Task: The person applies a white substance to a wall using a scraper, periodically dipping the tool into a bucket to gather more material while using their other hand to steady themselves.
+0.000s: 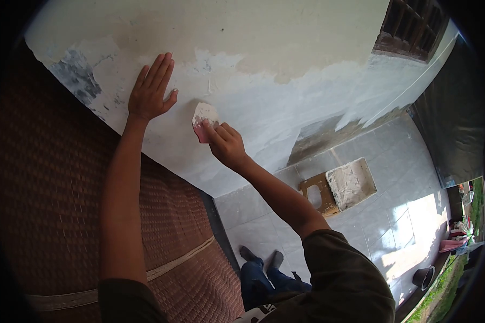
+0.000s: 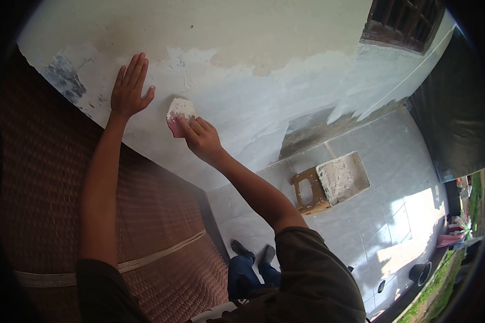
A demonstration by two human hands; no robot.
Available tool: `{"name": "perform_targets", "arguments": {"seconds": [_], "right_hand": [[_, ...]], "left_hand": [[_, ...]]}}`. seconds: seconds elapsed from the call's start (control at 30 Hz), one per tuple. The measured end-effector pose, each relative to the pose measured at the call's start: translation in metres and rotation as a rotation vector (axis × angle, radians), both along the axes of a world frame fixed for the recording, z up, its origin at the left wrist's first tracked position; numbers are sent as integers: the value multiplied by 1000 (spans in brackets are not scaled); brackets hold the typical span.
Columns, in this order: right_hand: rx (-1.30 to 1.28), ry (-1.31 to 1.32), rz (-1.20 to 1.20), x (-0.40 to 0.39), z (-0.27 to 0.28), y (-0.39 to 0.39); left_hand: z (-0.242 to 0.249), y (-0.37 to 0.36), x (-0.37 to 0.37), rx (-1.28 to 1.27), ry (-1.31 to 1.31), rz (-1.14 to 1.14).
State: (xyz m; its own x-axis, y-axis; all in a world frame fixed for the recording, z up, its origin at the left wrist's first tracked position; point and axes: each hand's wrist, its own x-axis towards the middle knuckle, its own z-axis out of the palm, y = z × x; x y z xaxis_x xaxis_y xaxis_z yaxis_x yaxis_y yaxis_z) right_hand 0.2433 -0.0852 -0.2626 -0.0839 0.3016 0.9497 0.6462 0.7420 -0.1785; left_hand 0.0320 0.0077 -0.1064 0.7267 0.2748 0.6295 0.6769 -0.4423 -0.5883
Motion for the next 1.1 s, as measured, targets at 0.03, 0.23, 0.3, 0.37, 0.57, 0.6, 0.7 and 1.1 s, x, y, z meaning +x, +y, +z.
{"name": "perform_targets", "arguments": {"seconds": [0.03,0.23,0.3,0.37,0.57,0.6,0.7,1.1], "right_hand": [[-23,43,16,2,2,-4],[-7,250,-142,43,41,14],[26,237,-197,53,49,25],[64,251,-266,58,55,37],[40,227,-408,45,36,71],[45,193,-429,37,30,72],[-64,171,-289,11,4,47],[64,299,-322,47,47,63]], "left_hand": [[0,0,0,-3,-1,5],[0,0,0,10,2,5],[0,0,1,7,2,2],[0,0,0,6,-1,3],[0,1,0,20,7,1],[-1,1,-1,15,3,-4],[-1,1,-1,12,1,-3],[-1,1,0,22,8,10]]}}
